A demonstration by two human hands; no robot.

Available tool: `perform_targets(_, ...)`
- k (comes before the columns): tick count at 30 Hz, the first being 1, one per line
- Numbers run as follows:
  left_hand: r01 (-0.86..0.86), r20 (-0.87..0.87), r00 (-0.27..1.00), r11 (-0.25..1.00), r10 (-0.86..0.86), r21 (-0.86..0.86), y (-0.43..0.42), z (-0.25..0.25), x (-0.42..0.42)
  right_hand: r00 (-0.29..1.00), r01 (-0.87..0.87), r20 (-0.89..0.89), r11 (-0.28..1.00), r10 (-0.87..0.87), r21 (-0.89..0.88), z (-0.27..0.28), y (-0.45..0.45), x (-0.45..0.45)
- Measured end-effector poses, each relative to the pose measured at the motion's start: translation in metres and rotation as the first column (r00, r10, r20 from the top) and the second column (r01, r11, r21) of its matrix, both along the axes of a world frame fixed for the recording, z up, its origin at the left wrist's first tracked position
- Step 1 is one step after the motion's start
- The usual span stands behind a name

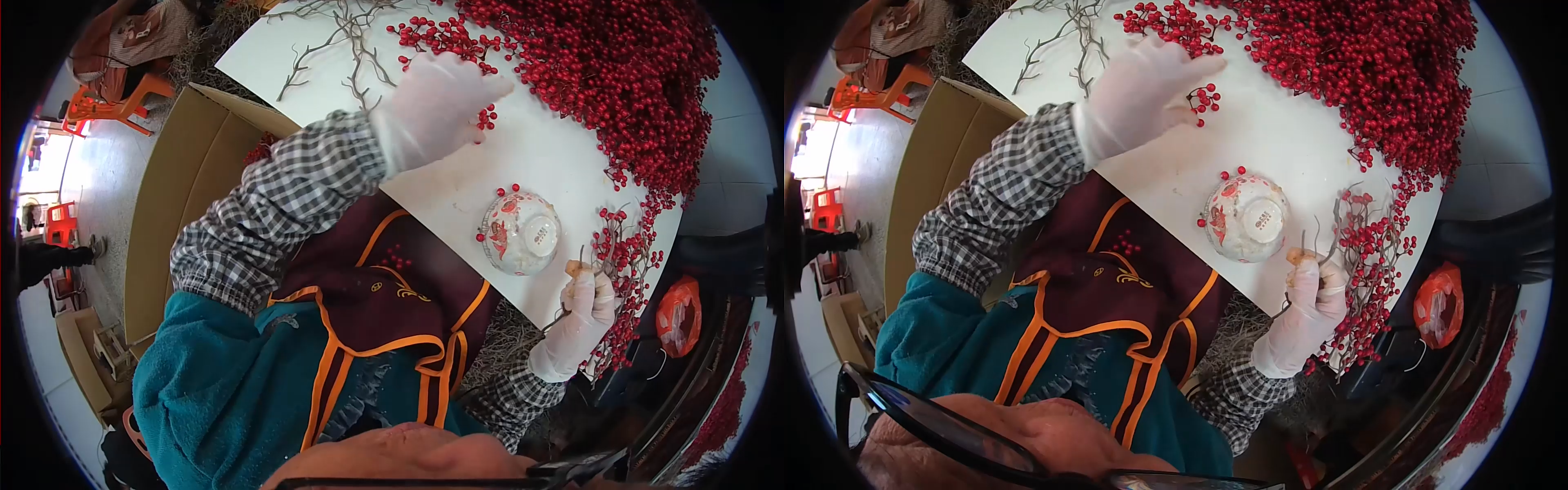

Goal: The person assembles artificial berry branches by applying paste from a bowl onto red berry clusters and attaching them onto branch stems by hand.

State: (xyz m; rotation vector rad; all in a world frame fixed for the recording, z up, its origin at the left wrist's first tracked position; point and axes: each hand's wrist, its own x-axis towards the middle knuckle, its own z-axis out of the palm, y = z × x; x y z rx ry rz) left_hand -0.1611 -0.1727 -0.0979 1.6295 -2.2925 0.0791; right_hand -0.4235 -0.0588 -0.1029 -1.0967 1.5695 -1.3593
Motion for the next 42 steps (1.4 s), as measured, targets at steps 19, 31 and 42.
perform_targets(19, 0.187, -0.889, 0.453, 0.968, 0.067, 0.168, -0.006, -0.002, -0.013, 0.998, 0.062, 0.022, 0.998, -0.061, -0.021, -0.007, 0.005, 0.001)
perform_targets(31, 0.255, -0.404, 0.89, 0.965, -0.211, 0.059, 0.076, -0.058, -0.029, 0.966, -0.016, -0.257, 0.998, 0.03, 0.053, -0.01, 0.006, 0.013)
perform_targets(42, 0.272, -0.674, 0.737, 0.935, -0.052, 0.226, 0.067, -0.078, -0.021, 0.825, -0.071, -0.564, 0.995, 0.021, -0.066, -0.022, 0.001, 0.012)
